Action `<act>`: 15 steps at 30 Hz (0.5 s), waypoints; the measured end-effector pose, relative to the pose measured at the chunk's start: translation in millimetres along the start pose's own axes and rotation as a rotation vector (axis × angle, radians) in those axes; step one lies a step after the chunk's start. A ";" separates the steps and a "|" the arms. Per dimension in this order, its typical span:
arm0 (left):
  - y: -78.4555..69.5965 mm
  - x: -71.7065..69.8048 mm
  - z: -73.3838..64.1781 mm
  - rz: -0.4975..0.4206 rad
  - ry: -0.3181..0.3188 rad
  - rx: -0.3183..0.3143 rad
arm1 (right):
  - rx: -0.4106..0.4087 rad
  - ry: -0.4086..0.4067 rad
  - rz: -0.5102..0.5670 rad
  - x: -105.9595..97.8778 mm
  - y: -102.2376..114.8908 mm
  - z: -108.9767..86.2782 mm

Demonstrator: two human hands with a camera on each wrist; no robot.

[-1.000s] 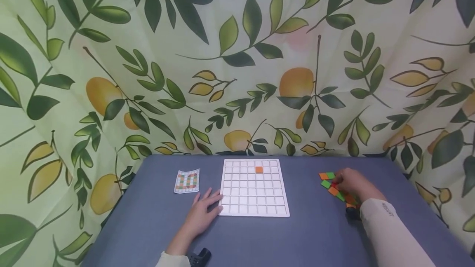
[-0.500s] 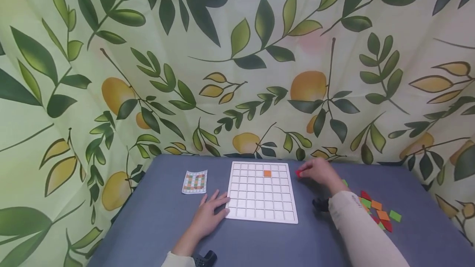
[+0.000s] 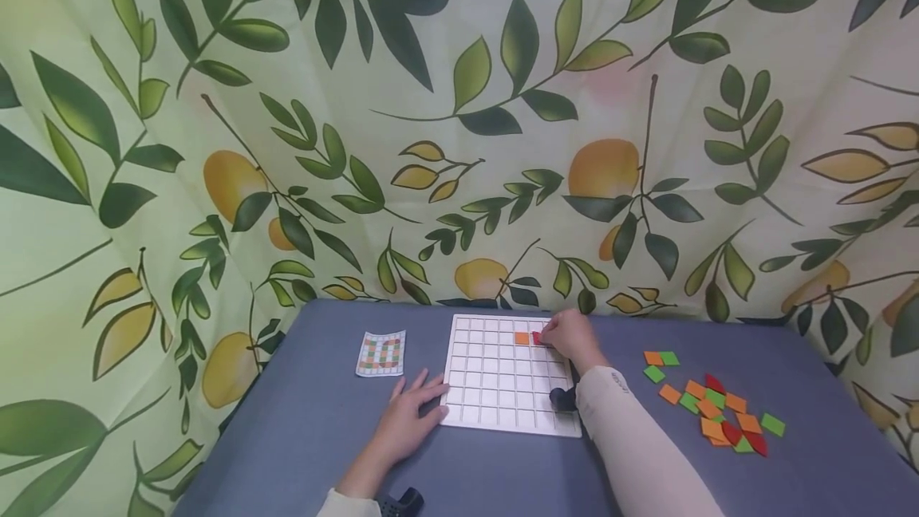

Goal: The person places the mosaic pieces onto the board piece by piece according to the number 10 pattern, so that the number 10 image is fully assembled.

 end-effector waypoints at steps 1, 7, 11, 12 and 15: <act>0.1 0.2 -0.1 -0.001 0.002 0.000 | 0.000 0.000 -0.010 1.1 -0.1 -0.2; 0.3 1.7 -1.2 -0.001 0.007 -0.001 | 0.001 -0.002 -0.027 6.7 -1.6 0.0; -1.0 0.7 -1.1 -0.009 0.004 -0.004 | 0.017 0.010 0.006 5.6 -2.5 -0.5; -1.3 0.5 -1.1 -0.010 0.004 -0.005 | 0.015 0.018 0.014 4.2 -2.6 -1.1; -2.3 0.2 -1.4 -0.009 0.002 -0.004 | 0.012 0.031 0.052 -2.5 -4.2 -3.0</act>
Point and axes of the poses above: each hand's wrist, its own z-axis towards the middle knuckle, its own x-axis out of the palm, y = z × x, the point moved 6 cm from there along z, towards the middle knuckle, and after that the axes turned 11 degrees about -x, right-handed, at the moved point
